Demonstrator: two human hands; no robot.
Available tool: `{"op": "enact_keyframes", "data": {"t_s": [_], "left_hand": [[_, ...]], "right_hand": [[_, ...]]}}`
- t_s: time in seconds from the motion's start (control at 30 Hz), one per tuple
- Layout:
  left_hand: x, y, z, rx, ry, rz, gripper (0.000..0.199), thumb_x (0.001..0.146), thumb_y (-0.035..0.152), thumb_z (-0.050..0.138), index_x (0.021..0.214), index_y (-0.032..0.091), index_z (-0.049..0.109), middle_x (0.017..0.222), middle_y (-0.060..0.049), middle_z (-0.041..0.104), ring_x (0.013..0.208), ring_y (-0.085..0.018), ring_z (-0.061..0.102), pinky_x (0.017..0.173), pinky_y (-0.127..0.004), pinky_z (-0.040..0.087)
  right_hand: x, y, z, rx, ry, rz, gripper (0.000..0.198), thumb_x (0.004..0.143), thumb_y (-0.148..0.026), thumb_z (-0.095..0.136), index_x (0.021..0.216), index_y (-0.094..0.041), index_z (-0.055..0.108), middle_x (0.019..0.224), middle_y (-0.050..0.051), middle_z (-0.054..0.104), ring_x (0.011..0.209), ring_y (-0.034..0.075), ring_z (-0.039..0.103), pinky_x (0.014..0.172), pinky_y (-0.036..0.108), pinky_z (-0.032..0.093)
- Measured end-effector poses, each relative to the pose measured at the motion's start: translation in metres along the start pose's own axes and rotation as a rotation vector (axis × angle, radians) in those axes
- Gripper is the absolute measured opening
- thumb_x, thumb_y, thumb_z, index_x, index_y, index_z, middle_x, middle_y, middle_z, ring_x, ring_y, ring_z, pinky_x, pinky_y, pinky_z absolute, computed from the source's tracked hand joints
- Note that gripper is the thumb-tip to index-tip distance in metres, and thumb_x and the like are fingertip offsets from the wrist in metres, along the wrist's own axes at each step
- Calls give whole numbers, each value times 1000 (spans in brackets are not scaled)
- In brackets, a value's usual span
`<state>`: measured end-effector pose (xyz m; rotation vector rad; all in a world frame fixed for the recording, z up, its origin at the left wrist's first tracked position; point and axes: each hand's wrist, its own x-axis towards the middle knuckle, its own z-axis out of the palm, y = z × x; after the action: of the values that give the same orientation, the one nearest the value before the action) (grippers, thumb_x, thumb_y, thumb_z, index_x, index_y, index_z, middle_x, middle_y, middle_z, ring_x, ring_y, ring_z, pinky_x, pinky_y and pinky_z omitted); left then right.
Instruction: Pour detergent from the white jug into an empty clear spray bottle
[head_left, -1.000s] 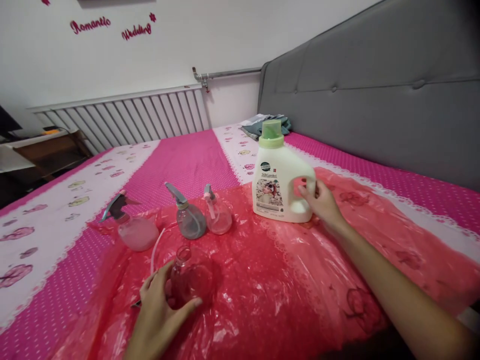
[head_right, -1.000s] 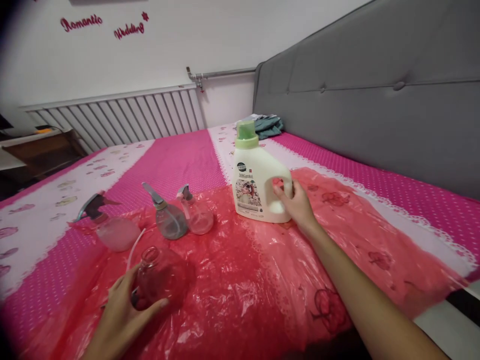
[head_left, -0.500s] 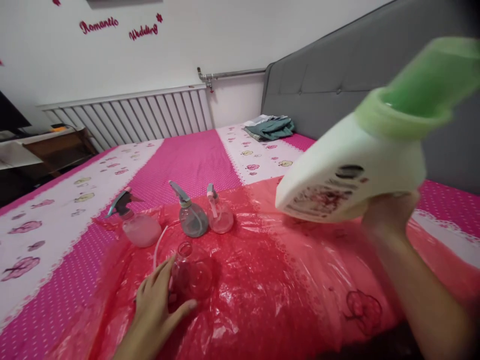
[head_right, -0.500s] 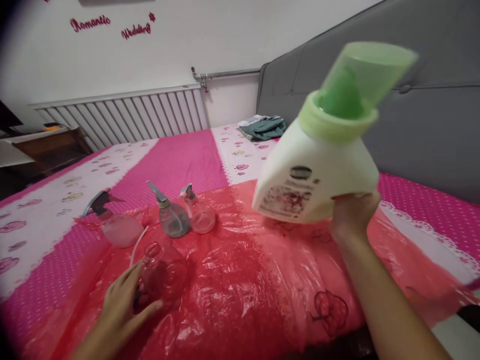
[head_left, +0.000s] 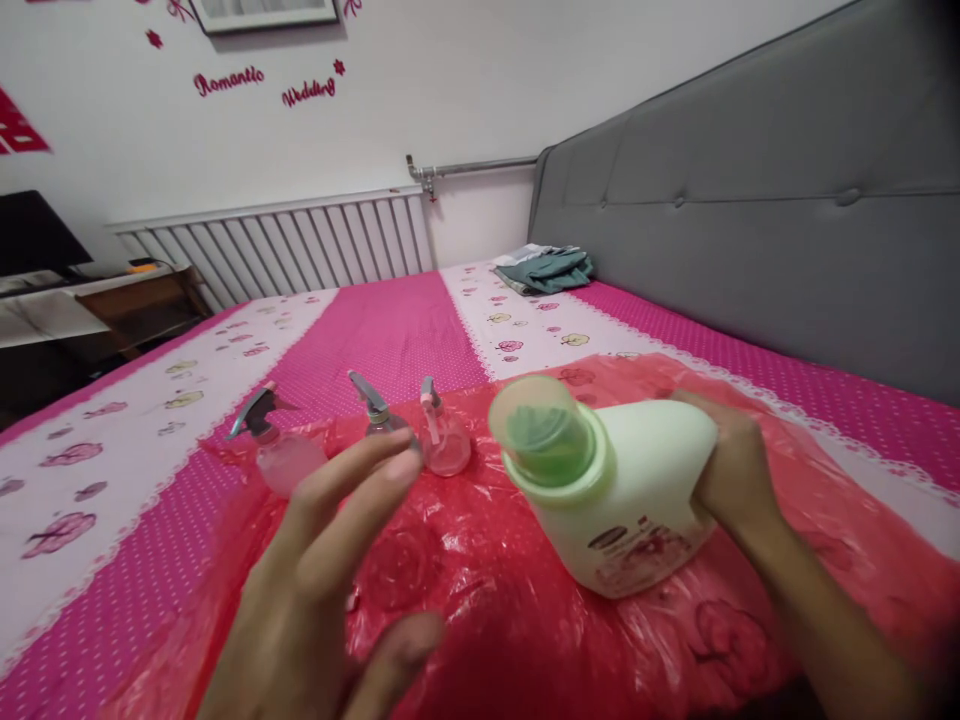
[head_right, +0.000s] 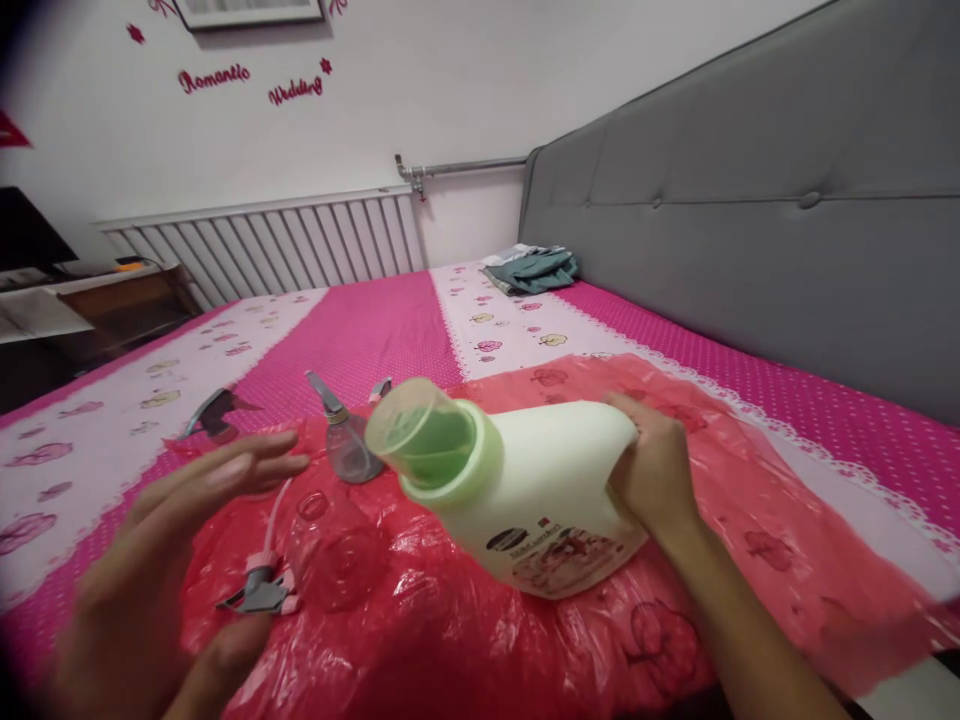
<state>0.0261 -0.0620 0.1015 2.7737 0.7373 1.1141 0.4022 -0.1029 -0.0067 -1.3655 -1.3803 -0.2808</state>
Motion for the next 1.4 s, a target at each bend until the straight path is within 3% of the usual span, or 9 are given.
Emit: {"op": "enact_keyframes", "data": {"t_s": [0.13, 0.2, 0.27, 0.4, 0.53, 0.83, 1.03, 1.23, 1.4], "left_hand": [[67, 7, 8, 123, 41, 411, 54, 112, 57, 45, 153, 22, 52, 151, -17, 61, 125, -31, 69, 94, -44, 60], [89, 4, 14, 165, -1, 573, 41, 114, 51, 43, 123, 18, 65, 118, -13, 76, 91, -25, 74, 67, -37, 54], [98, 1, 20, 153, -12, 652, 32, 112, 40, 44, 100, 19, 65, 91, -8, 77, 65, -20, 66, 52, -37, 43], [93, 2, 28, 182, 99, 578, 21, 102, 22, 48, 84, 22, 60, 70, -2, 67, 51, -18, 54, 48, -38, 32], [89, 13, 25, 236, 91, 504, 26, 95, 12, 48, 73, 24, 54, 63, 0, 64, 49, -17, 57, 44, -37, 32], [88, 28, 33, 243, 73, 317, 28, 101, 19, 42, 77, 24, 56, 61, 3, 58, 46, -14, 49, 44, -31, 35], [86, 33, 28, 275, 81, 284, 32, 101, 18, 42, 72, 23, 55, 64, 1, 65, 49, -14, 56, 47, -32, 36], [89, 12, 34, 451, 2, 12, 39, 105, 26, 39, 67, 25, 48, 48, 4, 51, 38, -16, 44, 47, -32, 23], [76, 7, 32, 371, -71, -41, 39, 111, 51, 39, 91, 25, 60, 61, 2, 65, 46, -21, 58, 45, -32, 31]], "right_hand": [[-2, -13, 2, -66, -25, -54, 58, 110, -53, 58, 77, -6, 49, 65, -2, 41, 57, 1, 39, 51, 9, 29], [-4, -19, 4, -102, -14, -59, 57, 111, -51, 58, 77, -6, 51, 63, -3, 41, 56, 1, 38, 51, 10, 30], [-6, -25, 6, -141, 10, -52, 56, 111, -51, 58, 77, -6, 52, 62, -3, 41, 55, 1, 37, 50, 10, 28], [-8, -34, 12, -209, 73, -1, 58, 110, -54, 58, 78, -7, 52, 63, -2, 42, 56, 1, 37, 52, 11, 28], [-7, -41, 17, -226, 113, 82, 60, 111, -56, 56, 77, -7, 52, 63, -2, 41, 57, 2, 37, 52, 12, 27], [-5, -40, 20, -184, 136, 265, 74, 109, -73, 48, 74, -8, 49, 64, -1, 41, 58, 2, 38, 54, 13, 30], [-6, -37, 21, -222, 156, 188, 65, 112, -62, 51, 78, -7, 53, 65, -1, 43, 59, 2, 41, 54, 12, 32], [-8, -45, 19, -391, 269, -7, 51, 110, -50, 59, 82, -7, 59, 69, 0, 49, 63, 3, 41, 58, 13, 30], [-6, -41, 14, -406, 221, -79, 51, 112, -50, 56, 83, -7, 57, 67, -1, 46, 60, 3, 40, 56, 13, 29]]}}
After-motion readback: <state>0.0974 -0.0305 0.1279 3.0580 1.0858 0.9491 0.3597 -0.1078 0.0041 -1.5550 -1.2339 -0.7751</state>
